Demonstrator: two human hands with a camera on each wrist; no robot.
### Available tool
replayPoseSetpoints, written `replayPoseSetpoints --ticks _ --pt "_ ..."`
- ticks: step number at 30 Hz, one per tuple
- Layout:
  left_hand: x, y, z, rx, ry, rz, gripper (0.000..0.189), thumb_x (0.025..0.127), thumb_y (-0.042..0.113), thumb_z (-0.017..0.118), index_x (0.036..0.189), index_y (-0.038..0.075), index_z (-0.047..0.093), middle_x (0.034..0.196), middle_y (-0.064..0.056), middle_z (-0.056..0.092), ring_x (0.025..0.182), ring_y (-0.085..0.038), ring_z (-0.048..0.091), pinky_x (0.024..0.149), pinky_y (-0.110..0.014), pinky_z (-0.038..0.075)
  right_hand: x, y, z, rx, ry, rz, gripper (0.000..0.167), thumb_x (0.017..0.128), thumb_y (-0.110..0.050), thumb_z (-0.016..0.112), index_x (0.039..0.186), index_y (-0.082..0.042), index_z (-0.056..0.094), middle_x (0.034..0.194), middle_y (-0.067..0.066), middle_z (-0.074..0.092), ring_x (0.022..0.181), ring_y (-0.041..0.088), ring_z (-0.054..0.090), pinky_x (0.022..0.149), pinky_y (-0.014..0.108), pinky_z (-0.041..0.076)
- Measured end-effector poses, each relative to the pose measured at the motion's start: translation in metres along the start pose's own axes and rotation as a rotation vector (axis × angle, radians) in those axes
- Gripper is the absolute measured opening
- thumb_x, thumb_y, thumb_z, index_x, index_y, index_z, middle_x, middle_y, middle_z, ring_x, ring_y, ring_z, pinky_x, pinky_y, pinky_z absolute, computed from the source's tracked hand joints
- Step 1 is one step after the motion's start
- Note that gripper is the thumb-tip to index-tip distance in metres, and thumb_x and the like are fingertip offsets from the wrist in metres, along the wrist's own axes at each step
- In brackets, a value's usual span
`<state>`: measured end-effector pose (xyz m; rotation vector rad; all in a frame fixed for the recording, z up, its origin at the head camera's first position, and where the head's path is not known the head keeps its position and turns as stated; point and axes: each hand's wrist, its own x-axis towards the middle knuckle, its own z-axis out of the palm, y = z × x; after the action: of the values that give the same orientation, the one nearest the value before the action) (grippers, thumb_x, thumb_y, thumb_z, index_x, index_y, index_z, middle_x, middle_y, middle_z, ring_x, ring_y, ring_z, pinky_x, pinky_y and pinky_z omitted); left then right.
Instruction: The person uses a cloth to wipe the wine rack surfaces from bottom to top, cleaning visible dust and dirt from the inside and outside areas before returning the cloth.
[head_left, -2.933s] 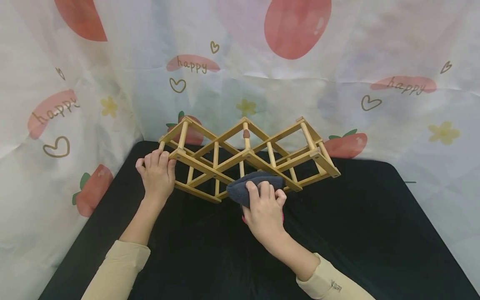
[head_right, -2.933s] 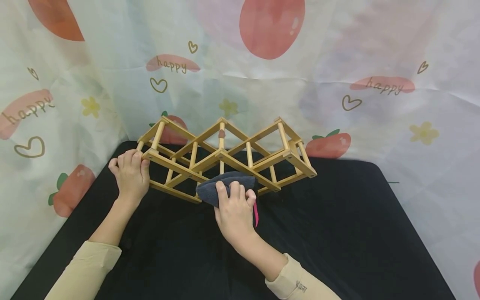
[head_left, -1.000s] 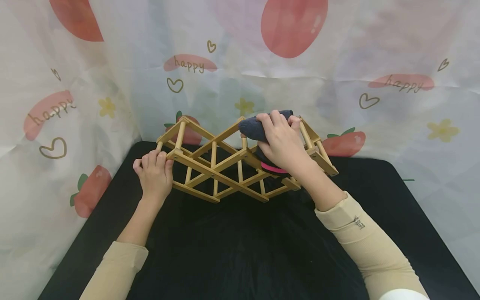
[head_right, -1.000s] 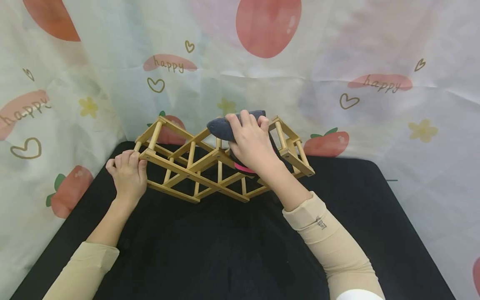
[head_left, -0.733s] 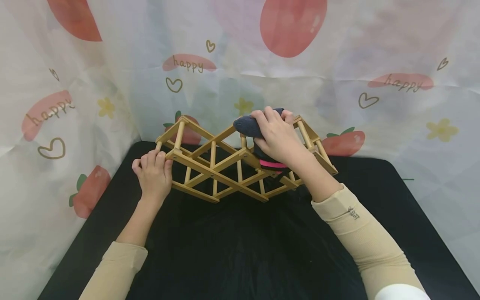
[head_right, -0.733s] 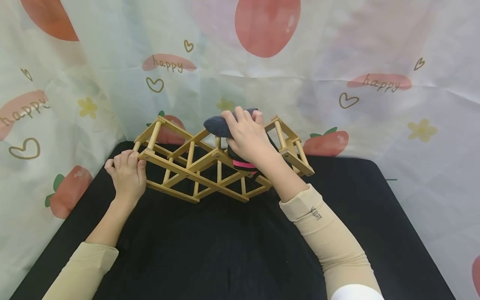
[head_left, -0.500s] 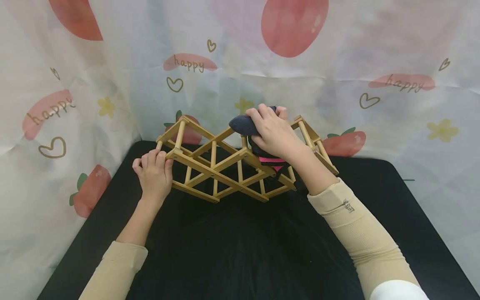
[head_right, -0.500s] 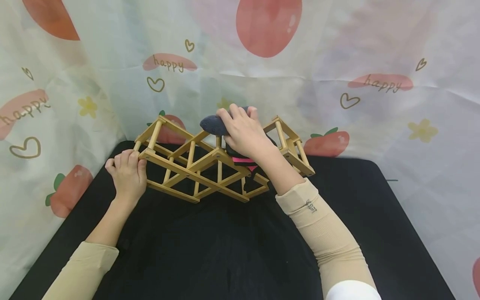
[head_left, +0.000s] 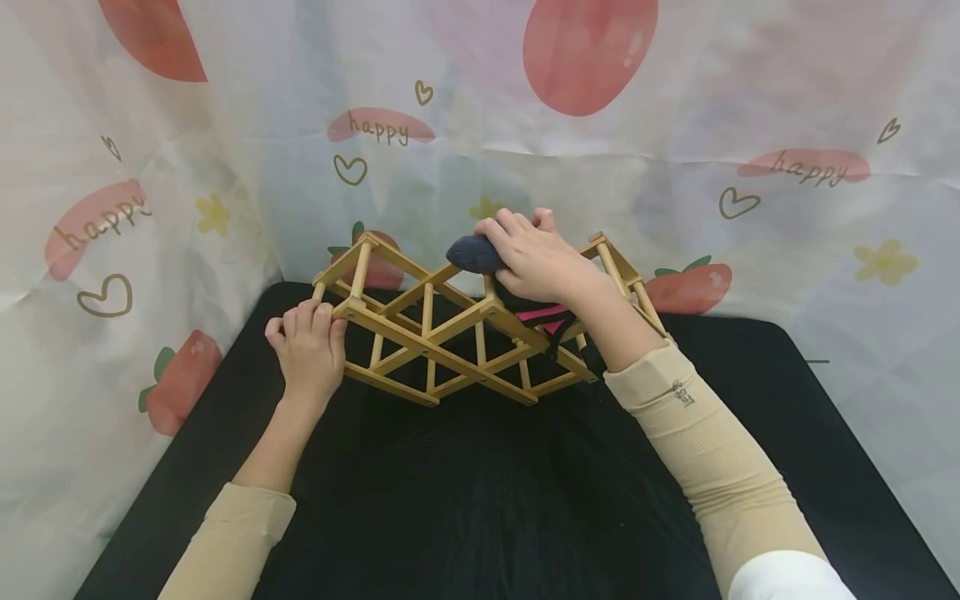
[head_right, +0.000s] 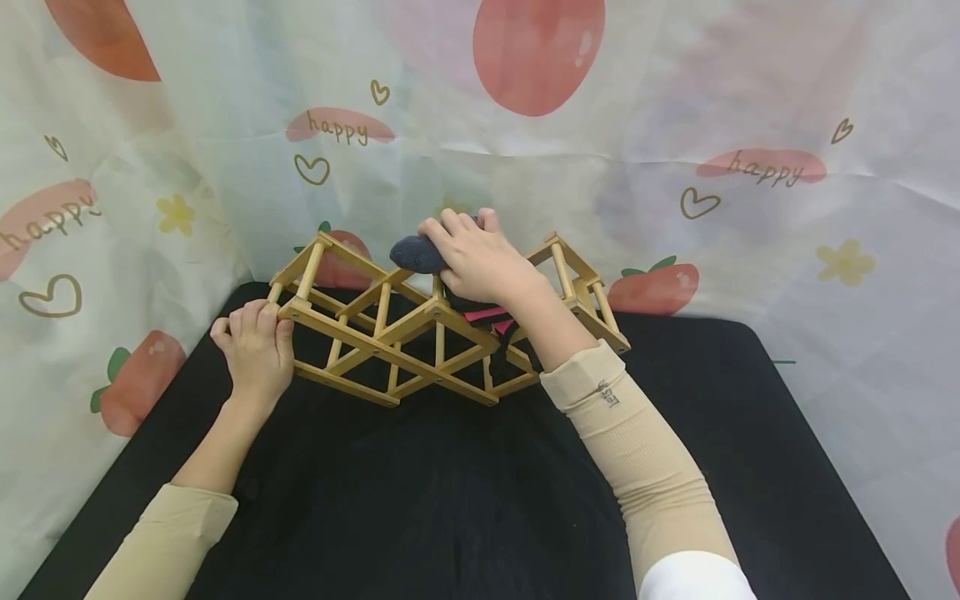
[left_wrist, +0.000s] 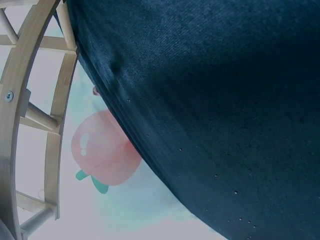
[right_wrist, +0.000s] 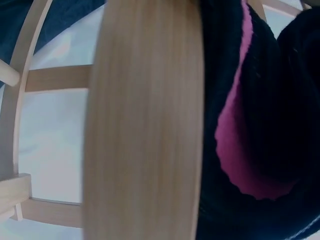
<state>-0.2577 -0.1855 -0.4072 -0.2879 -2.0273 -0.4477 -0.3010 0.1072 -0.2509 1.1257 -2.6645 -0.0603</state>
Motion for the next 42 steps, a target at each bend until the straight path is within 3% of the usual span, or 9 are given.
replayPoseSetpoints --ticks 12,26,35,42 --pt "-0.001 -0.001 0.0 0.007 -0.007 -0.008 0.047 0.098 0.043 0.025 0.092 0.001 0.044 0.096 -0.019 0.047 0.089 -0.037 0.041 0.08 -0.055 0.019 0.004 -0.006 0.006 -0.053 -0.086 -0.072 0.039 0.088 -0.009 0.041 0.126 -0.018 0.04 0.11 0.006 0.04 0.095 0.025 0.037 0.084 0.045 0.016" --pt "0.001 -0.002 0.003 -0.016 0.051 0.026 0.046 0.098 0.042 0.026 0.089 0.002 0.046 0.093 -0.019 0.049 0.086 -0.037 0.042 0.079 -0.055 0.02 0.002 -0.007 0.012 -0.224 -0.066 -0.148 0.036 0.092 -0.013 0.042 0.128 -0.019 0.043 0.112 0.01 0.043 0.099 0.027 0.04 0.093 0.048 0.018" --pt "0.003 -0.002 0.006 -0.031 0.094 0.041 0.046 0.098 0.043 0.028 0.088 0.001 0.047 0.093 -0.019 0.05 0.085 -0.037 0.043 0.079 -0.056 0.022 0.003 -0.006 0.015 -0.327 -0.069 -0.114 0.04 0.094 -0.014 0.044 0.134 -0.019 0.039 0.113 0.011 0.041 0.097 0.027 0.035 0.092 0.047 0.017" --pt "0.002 -0.003 0.007 -0.041 0.098 0.041 0.047 0.098 0.043 0.029 0.088 0.002 0.048 0.093 -0.019 0.051 0.085 -0.037 0.044 0.079 -0.055 0.022 0.011 0.001 0.022 -0.36 -0.064 -0.038 0.048 0.089 -0.011 0.054 0.134 -0.016 0.035 0.114 0.013 0.036 0.095 0.028 0.031 0.087 0.045 0.015"
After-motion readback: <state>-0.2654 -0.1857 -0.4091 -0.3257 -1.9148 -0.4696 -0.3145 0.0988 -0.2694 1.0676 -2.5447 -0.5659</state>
